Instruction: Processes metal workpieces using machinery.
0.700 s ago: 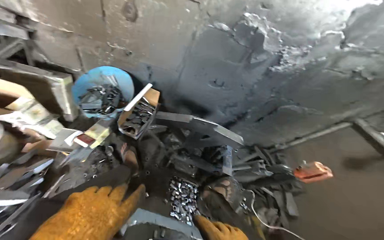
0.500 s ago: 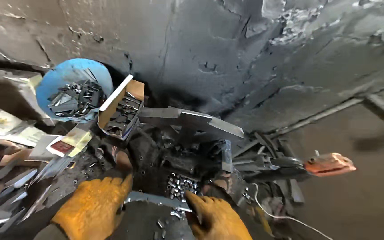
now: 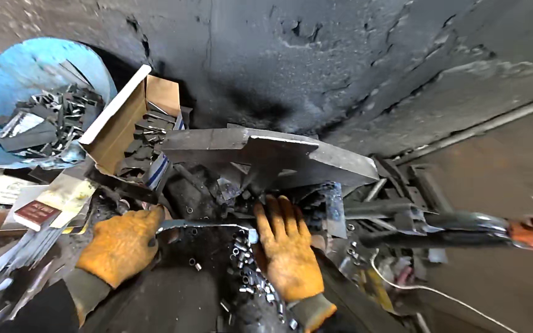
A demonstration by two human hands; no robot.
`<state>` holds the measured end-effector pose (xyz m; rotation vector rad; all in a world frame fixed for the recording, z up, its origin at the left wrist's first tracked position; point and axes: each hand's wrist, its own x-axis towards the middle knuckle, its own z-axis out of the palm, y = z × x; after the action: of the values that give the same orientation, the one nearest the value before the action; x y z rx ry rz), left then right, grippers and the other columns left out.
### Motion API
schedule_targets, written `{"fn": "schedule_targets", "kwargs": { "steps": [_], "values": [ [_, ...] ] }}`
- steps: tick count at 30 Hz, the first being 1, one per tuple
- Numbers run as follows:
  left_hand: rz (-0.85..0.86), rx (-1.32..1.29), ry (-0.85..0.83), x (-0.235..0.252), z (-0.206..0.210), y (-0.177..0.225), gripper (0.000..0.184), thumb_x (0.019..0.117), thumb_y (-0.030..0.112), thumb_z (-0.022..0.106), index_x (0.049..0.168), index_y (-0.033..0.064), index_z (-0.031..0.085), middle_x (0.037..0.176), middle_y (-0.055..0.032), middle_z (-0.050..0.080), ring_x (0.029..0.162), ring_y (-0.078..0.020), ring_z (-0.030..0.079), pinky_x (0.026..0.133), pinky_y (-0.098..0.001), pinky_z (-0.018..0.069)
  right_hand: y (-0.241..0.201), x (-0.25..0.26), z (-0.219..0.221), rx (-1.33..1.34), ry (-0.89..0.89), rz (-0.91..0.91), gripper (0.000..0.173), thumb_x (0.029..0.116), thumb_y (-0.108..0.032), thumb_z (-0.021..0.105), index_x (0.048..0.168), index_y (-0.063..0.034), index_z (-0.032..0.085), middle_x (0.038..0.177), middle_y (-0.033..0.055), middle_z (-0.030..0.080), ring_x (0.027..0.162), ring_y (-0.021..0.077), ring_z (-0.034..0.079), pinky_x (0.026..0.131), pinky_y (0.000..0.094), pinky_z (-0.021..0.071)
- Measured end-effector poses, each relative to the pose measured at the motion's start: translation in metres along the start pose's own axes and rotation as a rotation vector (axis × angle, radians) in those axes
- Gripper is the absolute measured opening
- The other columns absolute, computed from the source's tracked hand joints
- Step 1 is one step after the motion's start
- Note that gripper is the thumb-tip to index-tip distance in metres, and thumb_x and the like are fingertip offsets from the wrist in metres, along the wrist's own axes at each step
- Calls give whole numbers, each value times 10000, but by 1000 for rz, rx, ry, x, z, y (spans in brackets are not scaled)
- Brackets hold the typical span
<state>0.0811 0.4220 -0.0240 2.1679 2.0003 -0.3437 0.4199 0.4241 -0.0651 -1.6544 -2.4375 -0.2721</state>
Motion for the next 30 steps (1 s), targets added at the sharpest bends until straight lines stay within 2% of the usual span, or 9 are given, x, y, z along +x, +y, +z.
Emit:
{"fn": "schedule_targets", "kwargs": {
  "steps": [3,9,15,17,20,23,25,28,30],
  "values": [
    [-12,9,-27,4,2,-2,493,791,401,749,1257,262,669,1116,-87,718,1018,-371,692,722,-631,545,-3,4,5,-1,0,22,704,926,-412,611,1583,-265,405,1647,104,366,1546,367,264,1213,655,258],
    [10,-8,-41,8,3,-3,464,794,399,735,1232,261,677,1075,-79,720,986,-361,696,713,-638,543,-3,5,4,-5,-39,24,763,886,-403,654,1588,-246,400,1642,110,375,1549,365,258,1221,660,234],
    [11,13,-115,15,0,-6,382,820,396,718,1182,275,689,1048,-37,717,944,-311,698,706,-590,551,-5,6,3,-6,-56,21,750,877,-426,657,1572,-265,425,1638,121,376,1547,379,253,1219,671,220],
    [10,7,-136,16,-3,-8,364,820,402,721,1159,274,692,1050,-26,714,950,-302,693,712,-590,550,-6,7,3,-4,-59,17,764,868,-420,664,1576,-275,416,1642,122,368,1547,380,252,1218,670,227],
    [9,5,-151,16,-7,-10,375,831,394,716,1188,282,690,1087,-19,714,986,-296,692,723,-595,550,-9,8,4,-12,-56,13,760,873,-417,658,1578,-266,414,1643,134,365,1545,386,257,1220,665,231],
    [21,-2,-202,21,-15,-10,346,836,406,711,1158,278,696,1065,-12,710,970,-275,686,723,-568,550,-9,9,1,-16,-75,25,785,862,-423,680,1580,-259,409,1638,136,371,1544,378,262,1221,656,235],
    [44,-38,-224,23,-26,-7,289,840,430,717,1068,254,715,998,-26,712,929,-283,689,724,-581,552,-5,7,-2,-7,-62,19,789,857,-397,697,1577,-239,416,1616,154,402,1530,395,291,1217,659,253],
    [69,-67,-247,21,-44,-5,227,871,420,705,1009,241,718,919,-49,715,874,-322,699,717,-645,545,-1,9,-2,31,-45,-4,867,775,-272,741,1575,-184,418,1572,224,436,1490,453,339,1190,674,273],
    [67,-111,-286,23,-50,-6,233,877,389,723,1043,226,722,930,-68,717,874,-343,695,712,-671,533,-3,12,-7,72,-93,-3,828,849,-231,716,1597,-147,372,1589,278,384,1488,505,313,1175,698,265]
  ]
}}
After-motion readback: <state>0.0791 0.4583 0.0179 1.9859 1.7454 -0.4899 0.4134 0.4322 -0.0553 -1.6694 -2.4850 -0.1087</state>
